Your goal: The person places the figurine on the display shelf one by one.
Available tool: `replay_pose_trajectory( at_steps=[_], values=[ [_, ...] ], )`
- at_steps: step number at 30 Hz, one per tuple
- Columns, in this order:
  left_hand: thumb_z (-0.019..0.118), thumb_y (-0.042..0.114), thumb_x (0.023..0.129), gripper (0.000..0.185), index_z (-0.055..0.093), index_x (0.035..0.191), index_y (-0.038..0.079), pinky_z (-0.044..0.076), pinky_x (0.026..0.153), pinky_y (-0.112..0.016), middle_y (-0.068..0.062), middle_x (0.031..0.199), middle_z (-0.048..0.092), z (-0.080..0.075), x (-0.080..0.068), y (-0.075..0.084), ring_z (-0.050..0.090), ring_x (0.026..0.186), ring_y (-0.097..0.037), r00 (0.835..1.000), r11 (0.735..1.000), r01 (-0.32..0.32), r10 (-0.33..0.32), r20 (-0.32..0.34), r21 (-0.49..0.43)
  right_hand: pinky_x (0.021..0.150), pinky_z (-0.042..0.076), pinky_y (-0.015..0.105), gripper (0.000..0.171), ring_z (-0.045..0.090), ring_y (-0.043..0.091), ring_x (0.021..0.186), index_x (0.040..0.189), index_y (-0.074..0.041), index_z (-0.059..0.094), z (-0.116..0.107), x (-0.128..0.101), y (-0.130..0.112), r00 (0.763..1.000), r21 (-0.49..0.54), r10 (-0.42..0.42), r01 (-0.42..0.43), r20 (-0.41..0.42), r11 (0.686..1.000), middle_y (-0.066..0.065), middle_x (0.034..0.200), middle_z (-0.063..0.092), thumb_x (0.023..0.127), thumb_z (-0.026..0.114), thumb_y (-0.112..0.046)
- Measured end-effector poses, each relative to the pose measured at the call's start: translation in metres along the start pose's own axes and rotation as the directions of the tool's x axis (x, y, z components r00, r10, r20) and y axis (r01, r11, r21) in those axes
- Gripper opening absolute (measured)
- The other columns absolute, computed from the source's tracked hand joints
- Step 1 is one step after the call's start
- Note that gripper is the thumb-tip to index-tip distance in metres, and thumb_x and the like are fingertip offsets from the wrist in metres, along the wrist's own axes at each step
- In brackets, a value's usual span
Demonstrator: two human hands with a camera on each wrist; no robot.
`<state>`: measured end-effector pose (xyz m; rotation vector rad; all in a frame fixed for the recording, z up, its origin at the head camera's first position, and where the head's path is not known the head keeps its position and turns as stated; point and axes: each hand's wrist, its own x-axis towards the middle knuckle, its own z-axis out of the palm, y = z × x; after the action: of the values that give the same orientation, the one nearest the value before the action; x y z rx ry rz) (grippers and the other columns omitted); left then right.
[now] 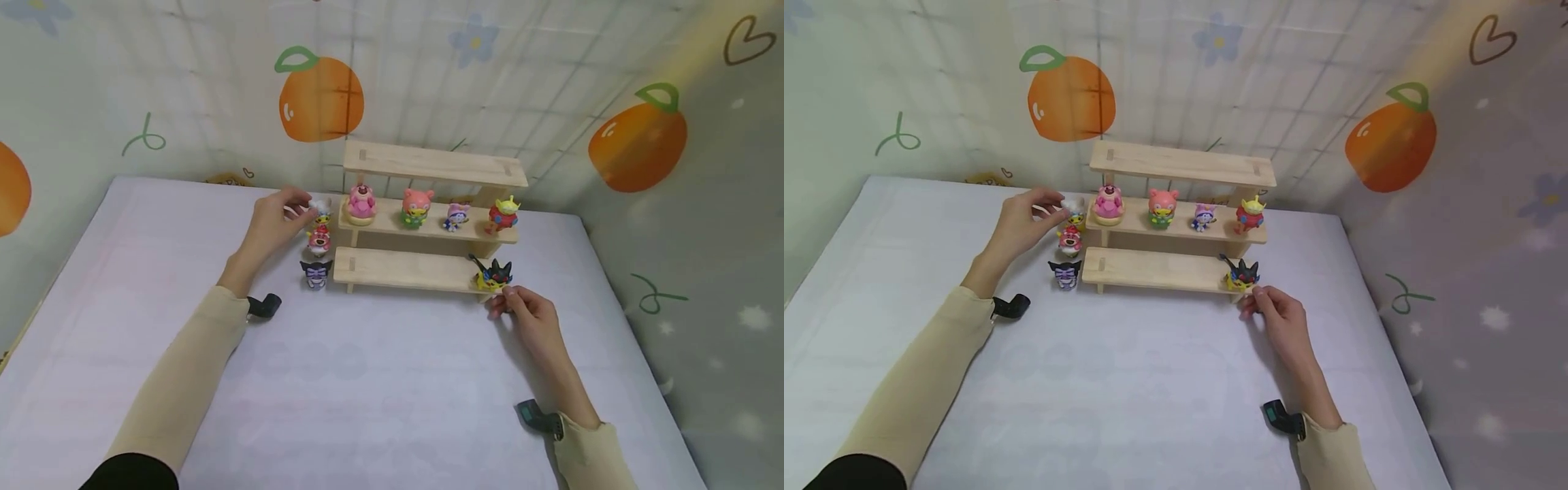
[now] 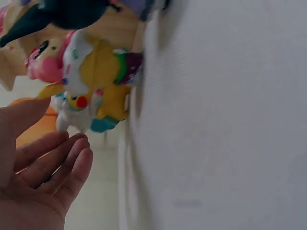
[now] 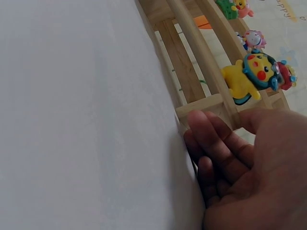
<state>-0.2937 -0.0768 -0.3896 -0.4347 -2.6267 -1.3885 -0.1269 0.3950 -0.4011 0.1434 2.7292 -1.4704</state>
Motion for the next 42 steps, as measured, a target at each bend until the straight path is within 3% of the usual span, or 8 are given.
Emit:
replay_pose_trajectory(
  at_steps=[7,20,25,31,37,42],
  values=[
    [0.08,0.021,0.095,0.035,0.07,0.123,0.002,0.06,0.086,-0.041,-0.017,0.103,0.074,0.002,0.001,-0.005,0.07,0.093,-0.03,1.0,1.0,-0.004,0.004,0.025,-0.001,0.093,0.042,0.008,0.05,0.067,0.009,0.093,0.119,0.004,0.069,0.003,0.003,-0.001,1.0,0.011,-0.028,0.028,0.001,1.0,0.018,0.102,0.075,0.114,0.044,-0.039],
    [0.081,0.022,0.095,0.037,0.069,0.126,0.006,0.059,0.091,-0.047,-0.016,0.115,0.073,0.001,-0.001,-0.014,0.07,0.1,-0.032,0.995,0.998,0.052,-0.049,0.083,-0.031,0.095,0.039,0.009,0.051,0.067,0.009,0.095,0.121,0.002,0.069,0.007,0.004,0.003,1.0,0.013,0.001,-0.001,0.008,1.0,0.016,0.102,0.075,0.114,0.044,-0.042],
    [0.082,0.022,0.094,0.036,0.069,0.124,0.007,0.059,0.091,-0.047,-0.015,0.115,0.073,0.007,-0.002,-0.017,0.071,0.099,-0.032,0.995,0.997,0.056,-0.052,0.088,-0.047,0.098,0.037,0.015,0.052,0.065,0.008,0.098,0.12,0.001,0.07,0.005,-0.001,0.003,1.0,-0.016,0.02,-0.02,0.006,1.0,0.017,0.101,0.076,0.113,0.044,-0.044],
    [0.085,0.023,0.09,0.036,0.073,0.12,0.008,0.057,0.08,-0.032,-0.014,0.105,0.074,0.011,-0.001,-0.016,0.07,0.089,-0.027,0.999,0.999,0.029,-0.028,0.024,-0.041,0.104,0.037,0.028,0.053,0.063,0.008,0.102,0.124,-0.002,0.068,0.002,-0.004,0.004,0.998,-0.021,0.06,-0.06,0.005,0.998,0.015,0.105,0.075,0.113,0.043,-0.047],
    [0.087,0.02,0.086,0.036,0.076,0.117,0.007,0.05,0.071,-0.017,-0.015,0.099,0.074,0.003,0.0,-0.011,0.068,0.083,-0.024,0.995,0.994,0.03,-0.04,-0.093,-0.104,0.102,0.037,0.022,0.052,0.064,0.009,0.101,0.126,-0.002,0.068,0.001,-0.002,0.005,0.999,-0.028,0.045,-0.045,0.003,0.999,0.016,0.107,0.075,0.113,0.042,-0.046],
    [0.087,0.021,0.088,0.036,0.075,0.118,0.005,0.051,0.073,-0.014,-0.016,0.103,0.074,-0.012,0.004,-0.002,0.067,0.085,-0.021,0.99,0.989,0.018,-0.038,-0.133,-0.146,0.1,0.038,0.018,0.053,0.064,0.009,0.101,0.127,-0.001,0.068,-0.001,-0.001,0.003,0.999,-0.021,0.053,-0.053,0.001,0.998,0.016,0.108,0.074,0.113,0.042,-0.045]
  ],
)
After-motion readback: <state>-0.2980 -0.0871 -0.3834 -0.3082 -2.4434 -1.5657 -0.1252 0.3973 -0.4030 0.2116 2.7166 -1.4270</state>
